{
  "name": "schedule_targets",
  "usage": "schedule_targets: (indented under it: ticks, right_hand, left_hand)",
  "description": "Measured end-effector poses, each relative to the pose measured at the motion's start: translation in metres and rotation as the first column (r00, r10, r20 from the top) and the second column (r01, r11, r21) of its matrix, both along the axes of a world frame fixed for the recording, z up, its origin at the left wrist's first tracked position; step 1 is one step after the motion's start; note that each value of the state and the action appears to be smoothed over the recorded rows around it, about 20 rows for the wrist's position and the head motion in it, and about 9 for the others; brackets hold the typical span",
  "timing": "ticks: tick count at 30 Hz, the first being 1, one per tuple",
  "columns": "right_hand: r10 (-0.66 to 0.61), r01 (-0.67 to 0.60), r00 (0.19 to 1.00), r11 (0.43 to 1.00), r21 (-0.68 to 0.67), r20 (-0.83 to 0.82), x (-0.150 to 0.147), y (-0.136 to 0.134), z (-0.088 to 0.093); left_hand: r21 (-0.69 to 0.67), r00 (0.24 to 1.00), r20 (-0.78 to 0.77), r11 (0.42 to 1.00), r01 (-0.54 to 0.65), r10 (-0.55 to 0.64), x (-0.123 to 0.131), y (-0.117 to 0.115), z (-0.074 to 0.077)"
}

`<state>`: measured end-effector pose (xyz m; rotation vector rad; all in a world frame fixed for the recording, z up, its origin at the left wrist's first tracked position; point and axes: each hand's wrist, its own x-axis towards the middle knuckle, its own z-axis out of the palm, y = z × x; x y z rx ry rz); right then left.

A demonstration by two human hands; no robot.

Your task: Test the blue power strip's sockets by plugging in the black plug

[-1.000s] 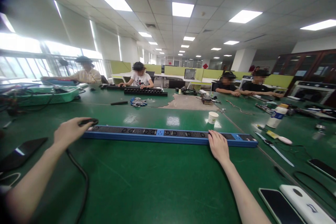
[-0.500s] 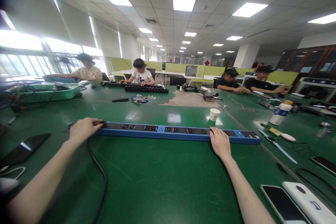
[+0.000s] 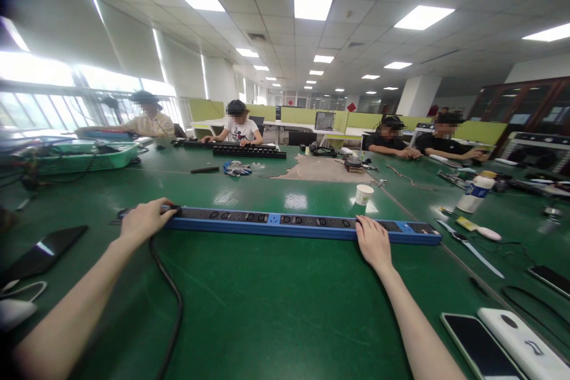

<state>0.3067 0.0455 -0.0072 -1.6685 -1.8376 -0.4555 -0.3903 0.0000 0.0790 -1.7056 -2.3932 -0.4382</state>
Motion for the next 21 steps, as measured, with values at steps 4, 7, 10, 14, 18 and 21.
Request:
schedule_targets:
  ticks: [4,7,10,14,18,21]
  right_hand:
    - [0.008,-0.008,1.000,1.000,0.007,-0.007,0.000,-0.001,0.000]
    - [0.009,-0.009,1.000,1.000,0.010,-0.004,0.000,-0.001,0.000]
    - [0.012,-0.012,1.000,1.000,0.005,-0.002,0.001,-0.001,0.000]
    - [0.010,-0.010,1.000,1.000,0.004,-0.001,0.002,-0.001,0.001]
    - [0.018,-0.018,1.000,1.000,0.007,0.002,0.002,-0.001,0.001]
    - [0.014,-0.014,1.000,1.000,0.010,0.005,0.001,-0.002,0.002]
  left_hand:
    - [0.098,0.996,-0.050,0.993,-0.062,0.067,0.012,-0.007,0.022]
    - [0.206,0.995,-0.037,0.975,-0.082,0.091,0.021,-0.011,0.044]
    - [0.222,1.000,0.026,0.975,-0.006,0.001,0.030,-0.010,0.055]
    - [0.141,0.978,0.149,0.982,0.126,-0.147,0.034,0.000,0.049]
    - [0.040,0.944,0.181,0.961,0.274,-0.277,0.020,0.012,0.034]
    - [-0.015,0.917,0.156,0.927,0.374,-0.367,0.008,0.016,0.026]
